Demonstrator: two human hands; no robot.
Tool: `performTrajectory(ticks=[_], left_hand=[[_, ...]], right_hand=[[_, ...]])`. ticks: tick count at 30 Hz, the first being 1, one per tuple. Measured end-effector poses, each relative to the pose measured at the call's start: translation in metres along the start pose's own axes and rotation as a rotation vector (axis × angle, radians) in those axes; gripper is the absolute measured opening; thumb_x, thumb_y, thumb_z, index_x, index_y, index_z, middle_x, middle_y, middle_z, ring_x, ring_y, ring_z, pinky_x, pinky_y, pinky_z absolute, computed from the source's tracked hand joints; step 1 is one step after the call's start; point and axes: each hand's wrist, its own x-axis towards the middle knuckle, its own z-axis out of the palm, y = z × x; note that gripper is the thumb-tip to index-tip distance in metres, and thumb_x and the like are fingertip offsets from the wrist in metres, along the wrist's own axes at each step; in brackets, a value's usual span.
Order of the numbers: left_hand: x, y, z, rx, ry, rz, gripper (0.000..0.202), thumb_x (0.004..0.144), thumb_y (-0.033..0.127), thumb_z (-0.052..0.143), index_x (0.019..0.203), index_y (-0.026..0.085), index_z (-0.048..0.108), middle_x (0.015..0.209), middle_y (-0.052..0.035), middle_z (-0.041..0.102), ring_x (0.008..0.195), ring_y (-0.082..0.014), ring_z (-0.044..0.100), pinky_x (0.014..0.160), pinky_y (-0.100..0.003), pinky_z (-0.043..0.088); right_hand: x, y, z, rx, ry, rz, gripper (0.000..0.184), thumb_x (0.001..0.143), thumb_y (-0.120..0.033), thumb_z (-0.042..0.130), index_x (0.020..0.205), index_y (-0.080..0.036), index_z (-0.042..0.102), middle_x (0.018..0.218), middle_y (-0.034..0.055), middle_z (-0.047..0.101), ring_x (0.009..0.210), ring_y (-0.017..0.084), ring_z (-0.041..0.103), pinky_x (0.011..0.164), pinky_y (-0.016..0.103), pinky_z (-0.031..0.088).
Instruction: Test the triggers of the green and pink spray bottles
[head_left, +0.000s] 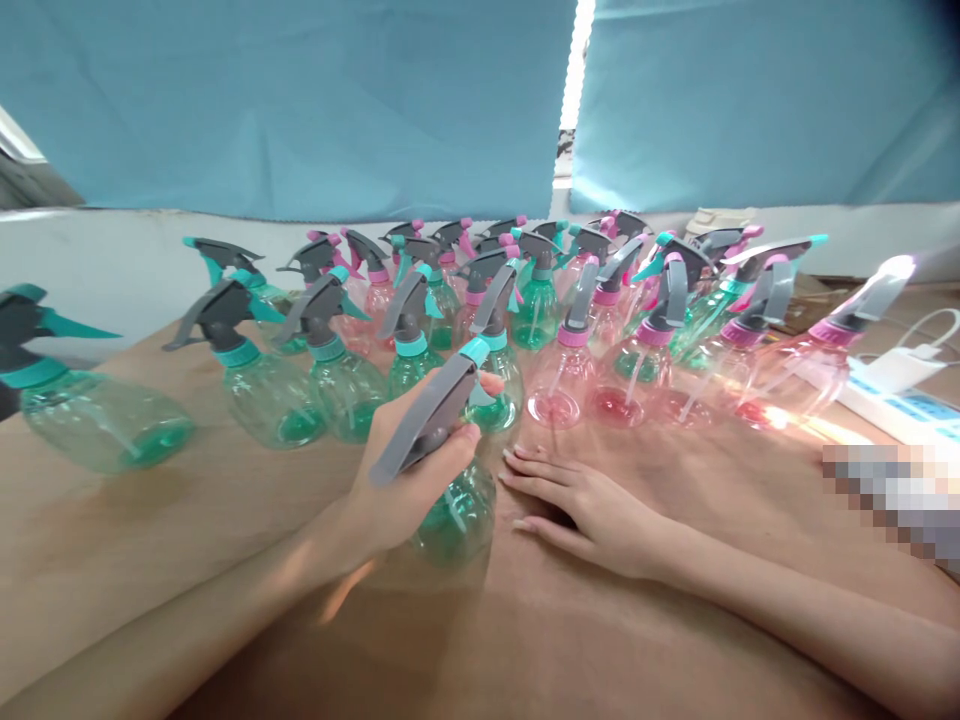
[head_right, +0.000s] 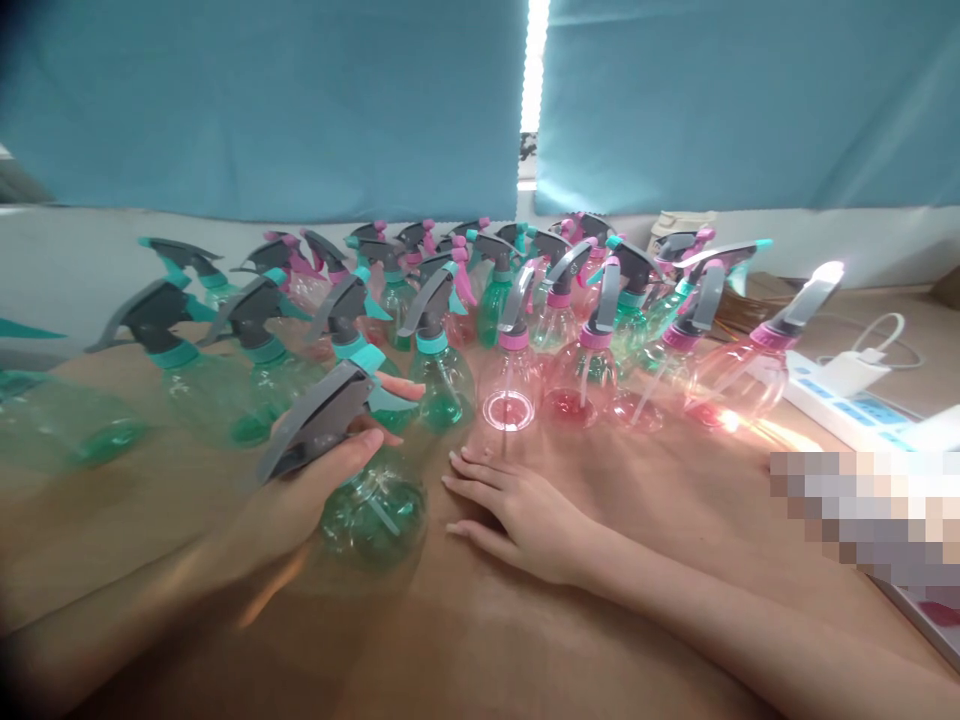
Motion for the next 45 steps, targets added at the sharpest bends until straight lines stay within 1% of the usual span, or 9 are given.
performTrajectory(ticks=[4, 8, 15, 19, 22, 31, 35, 38, 45], left_hand=[[0.0009, -0.0003, 0.0005, -0.008, 0.006, -0.018, 0.034, 0.084, 0.02, 0.054, 0.113, 0.035, 0.061, 0.056, 0.0069, 0.027, 0.046, -0.0142, 0.029, 0.046, -0.028, 0.023], [0.0008, 0.0001, 0.0002, 0.011, 0.005, -0.006, 0.032, 0.086, 0.02, 0.052, 0.115, 0.031, 0.06, 0.058, 0.0073, 0.028, 0.046, -0.0114, 0.028, 0.046, -0.026, 0.024], [0.0001, -0.0001, 0.0001, 0.013, 0.009, -0.004, 0.03, 0.088, 0.024, 0.051, 0.113, 0.036, 0.06, 0.059, 0.0063, 0.027, 0.047, -0.014, 0.027, 0.045, -0.027, 0.024], [0.0001, -0.0012, 0.0002, -0.023, -0.007, 0.0, 0.03, 0.089, 0.02, 0.05, 0.115, 0.031, 0.059, 0.061, 0.007, 0.025, 0.048, -0.0119, 0.022, 0.047, -0.027, 0.022], [0.0002, -0.0015, -0.0001, -0.031, -0.01, 0.011, 0.03, 0.089, 0.019, 0.05, 0.115, 0.029, 0.059, 0.062, 0.0069, 0.026, 0.049, -0.0114, 0.022, 0.048, -0.027, 0.023], [0.0003, -0.0011, -0.001, -0.04, -0.036, 0.009, 0.032, 0.088, 0.014, 0.048, 0.113, 0.031, 0.059, 0.059, 0.0076, 0.025, 0.049, -0.0121, 0.021, 0.048, -0.028, 0.021], [0.0014, -0.0019, -0.0014, -0.036, -0.047, -0.004, 0.03, 0.088, 0.016, 0.047, 0.112, 0.03, 0.058, 0.059, 0.0076, 0.025, 0.049, -0.0119, 0.021, 0.048, -0.029, 0.021], [0.0017, -0.0017, -0.003, -0.023, -0.053, -0.01, 0.026, 0.087, 0.019, 0.047, 0.108, 0.029, 0.059, 0.061, 0.0072, 0.03, 0.049, -0.0113, 0.021, 0.049, -0.029, 0.021], [-0.0004, 0.0028, -0.0075, -0.001, -0.063, -0.048, 0.015, 0.081, 0.021, 0.05, 0.092, 0.026, 0.059, 0.058, 0.0069, 0.03, 0.047, -0.0113, 0.024, 0.049, -0.03, 0.02]], right_hand=[[-0.0004, 0.0009, 0.0007, 0.029, 0.02, -0.01, 0.052, 0.097, -0.045, 0.048, 0.143, -0.021, 0.047, 0.149, 0.0091, 0.044, 0.138, 0.026, 0.04, 0.113, 0.046, 0.037], [-0.0007, 0.0015, 0.001, 0.033, 0.015, -0.009, 0.053, 0.097, -0.045, 0.048, 0.143, -0.019, 0.047, 0.149, 0.0102, 0.043, 0.138, 0.027, 0.04, 0.113, 0.047, 0.037], [-0.0007, 0.0018, 0.0017, 0.048, 0.027, -0.007, 0.052, 0.097, -0.045, 0.049, 0.143, -0.022, 0.046, 0.149, 0.009, 0.044, 0.138, 0.027, 0.04, 0.113, 0.047, 0.036], [-0.0005, 0.0012, 0.0013, 0.028, 0.014, 0.003, 0.053, 0.097, -0.046, 0.048, 0.143, -0.021, 0.046, 0.149, 0.009, 0.044, 0.138, 0.026, 0.04, 0.113, 0.046, 0.036], [-0.0005, 0.0008, 0.0013, 0.01, 0.01, 0.003, 0.054, 0.097, -0.047, 0.047, 0.143, -0.02, 0.047, 0.149, 0.0096, 0.044, 0.138, 0.026, 0.04, 0.113, 0.046, 0.036], [-0.0023, -0.0009, 0.0042, -0.07, 0.14, 0.022, 0.044, 0.098, -0.039, 0.047, 0.138, -0.023, 0.054, 0.14, 0.0075, 0.056, 0.133, 0.029, 0.047, 0.109, 0.052, 0.04], [-0.0022, -0.0002, 0.0045, -0.087, 0.129, 0.018, 0.044, 0.098, -0.039, 0.046, 0.138, -0.021, 0.053, 0.14, 0.0075, 0.055, 0.133, 0.028, 0.046, 0.109, 0.051, 0.041], [-0.0021, 0.0005, 0.0045, -0.095, 0.116, 0.016, 0.045, 0.099, -0.039, 0.045, 0.138, -0.018, 0.053, 0.141, 0.0083, 0.054, 0.134, 0.028, 0.045, 0.11, 0.05, 0.04], [-0.0022, 0.0005, 0.0038, -0.11, 0.111, 0.016, 0.045, 0.099, -0.039, 0.044, 0.138, -0.019, 0.053, 0.141, 0.0073, 0.054, 0.134, 0.027, 0.045, 0.111, 0.048, 0.04]])
